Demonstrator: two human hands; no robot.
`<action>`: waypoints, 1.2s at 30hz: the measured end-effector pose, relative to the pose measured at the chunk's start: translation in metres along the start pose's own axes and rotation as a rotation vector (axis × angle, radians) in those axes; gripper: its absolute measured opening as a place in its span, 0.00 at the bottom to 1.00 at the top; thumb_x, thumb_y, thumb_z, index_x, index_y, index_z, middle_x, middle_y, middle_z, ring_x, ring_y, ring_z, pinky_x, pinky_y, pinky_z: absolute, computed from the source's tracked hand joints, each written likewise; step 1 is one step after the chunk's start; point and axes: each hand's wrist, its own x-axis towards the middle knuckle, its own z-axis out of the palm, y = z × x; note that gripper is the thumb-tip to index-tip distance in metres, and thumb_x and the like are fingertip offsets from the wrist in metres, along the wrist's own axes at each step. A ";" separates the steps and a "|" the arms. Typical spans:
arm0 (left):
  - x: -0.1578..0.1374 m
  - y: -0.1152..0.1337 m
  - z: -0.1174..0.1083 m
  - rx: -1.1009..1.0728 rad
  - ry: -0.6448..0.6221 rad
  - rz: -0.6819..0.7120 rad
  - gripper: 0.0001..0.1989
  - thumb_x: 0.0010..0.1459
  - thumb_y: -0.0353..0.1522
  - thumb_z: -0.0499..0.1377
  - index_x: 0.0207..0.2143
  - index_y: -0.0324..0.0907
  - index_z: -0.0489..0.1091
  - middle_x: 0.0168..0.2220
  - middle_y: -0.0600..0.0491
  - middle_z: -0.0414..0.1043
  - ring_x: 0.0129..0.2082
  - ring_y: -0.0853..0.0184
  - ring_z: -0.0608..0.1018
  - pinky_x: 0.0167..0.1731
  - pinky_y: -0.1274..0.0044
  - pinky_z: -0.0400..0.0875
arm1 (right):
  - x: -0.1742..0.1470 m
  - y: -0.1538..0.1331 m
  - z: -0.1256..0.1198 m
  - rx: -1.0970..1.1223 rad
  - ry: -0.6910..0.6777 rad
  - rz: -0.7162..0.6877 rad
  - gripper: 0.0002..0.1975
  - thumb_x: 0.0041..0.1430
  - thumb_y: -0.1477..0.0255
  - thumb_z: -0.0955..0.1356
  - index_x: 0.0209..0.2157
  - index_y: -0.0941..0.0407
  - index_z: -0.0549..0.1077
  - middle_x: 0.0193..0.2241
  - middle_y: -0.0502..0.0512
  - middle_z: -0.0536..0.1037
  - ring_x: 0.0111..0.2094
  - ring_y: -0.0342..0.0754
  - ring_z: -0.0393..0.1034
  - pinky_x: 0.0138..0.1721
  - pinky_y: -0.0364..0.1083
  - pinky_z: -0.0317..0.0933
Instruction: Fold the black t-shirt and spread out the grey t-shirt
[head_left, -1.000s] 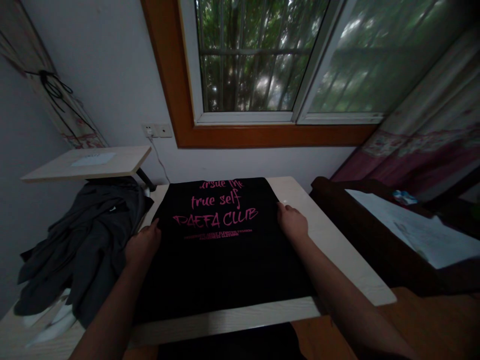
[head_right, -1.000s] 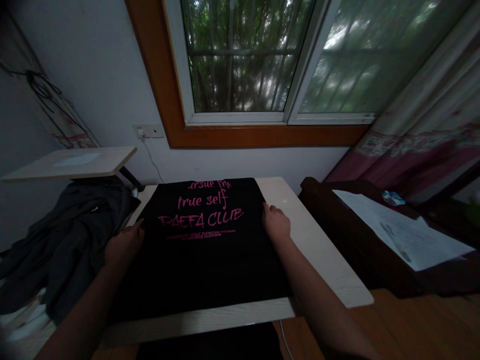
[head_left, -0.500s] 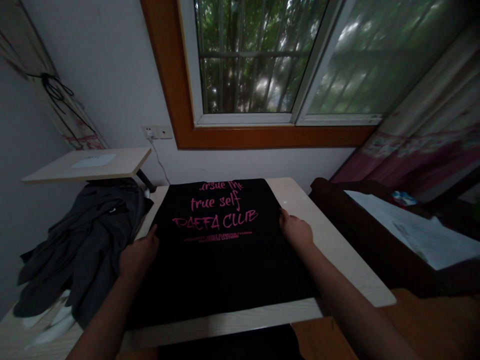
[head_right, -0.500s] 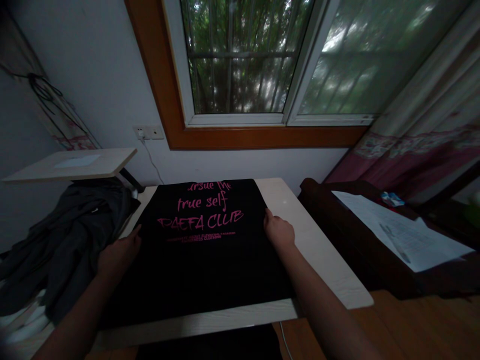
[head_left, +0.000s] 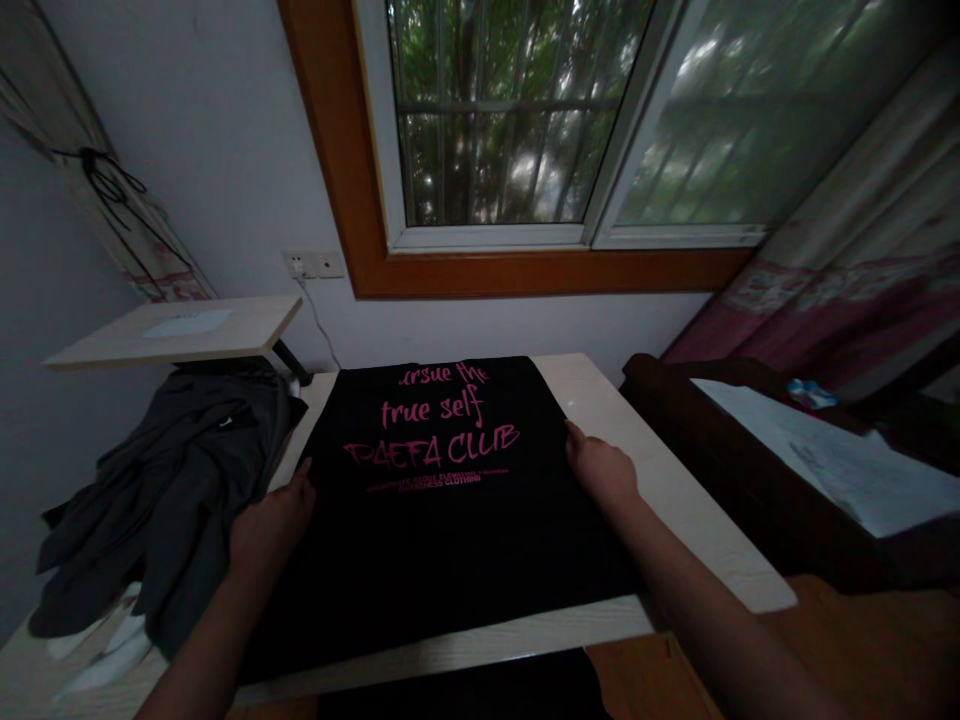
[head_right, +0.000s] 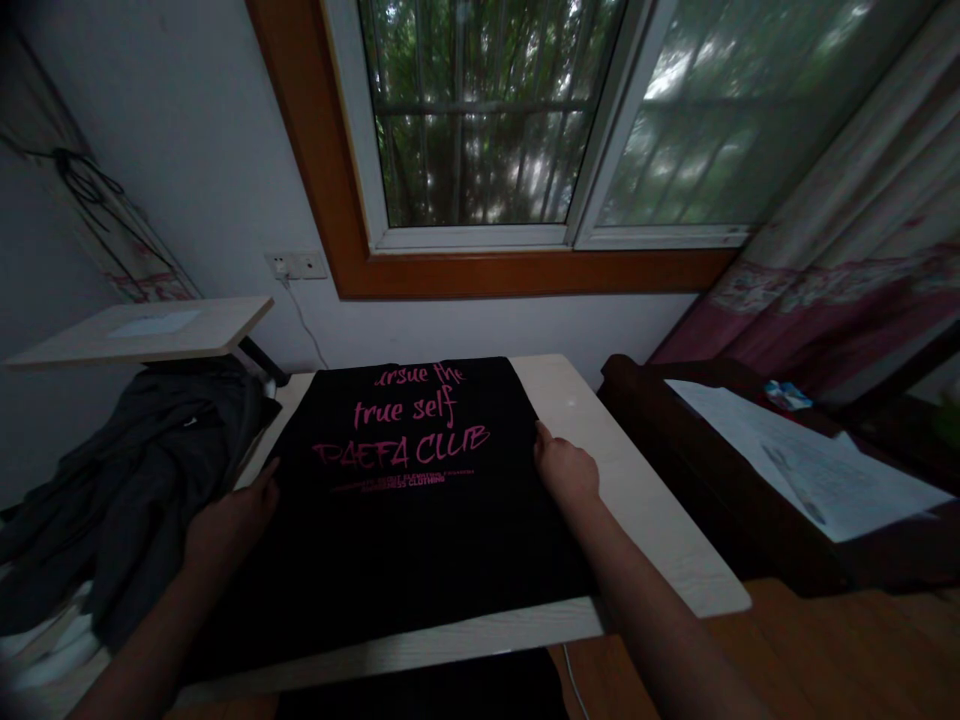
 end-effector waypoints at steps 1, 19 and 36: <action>0.000 0.000 0.000 -0.011 -0.007 -0.007 0.27 0.69 0.40 0.42 0.69 0.51 0.56 0.33 0.44 0.81 0.31 0.51 0.83 0.33 0.66 0.73 | -0.001 0.000 0.000 0.009 0.012 -0.005 0.24 0.72 0.61 0.55 0.65 0.49 0.63 0.37 0.61 0.82 0.35 0.58 0.80 0.35 0.52 0.69; -0.001 -0.001 0.001 -0.067 -0.014 0.005 0.27 0.69 0.42 0.43 0.68 0.50 0.57 0.39 0.44 0.81 0.33 0.51 0.83 0.34 0.65 0.73 | -0.011 0.014 -0.007 0.342 -0.255 -0.158 0.28 0.72 0.63 0.58 0.69 0.54 0.53 0.45 0.64 0.81 0.45 0.57 0.78 0.45 0.49 0.67; -0.001 -0.023 0.001 -0.084 -0.240 0.100 0.32 0.68 0.49 0.42 0.71 0.51 0.49 0.39 0.42 0.81 0.38 0.50 0.83 0.39 0.64 0.72 | -0.012 0.057 -0.006 0.267 -0.422 -0.154 0.30 0.71 0.61 0.59 0.70 0.52 0.53 0.45 0.64 0.81 0.44 0.56 0.78 0.42 0.49 0.66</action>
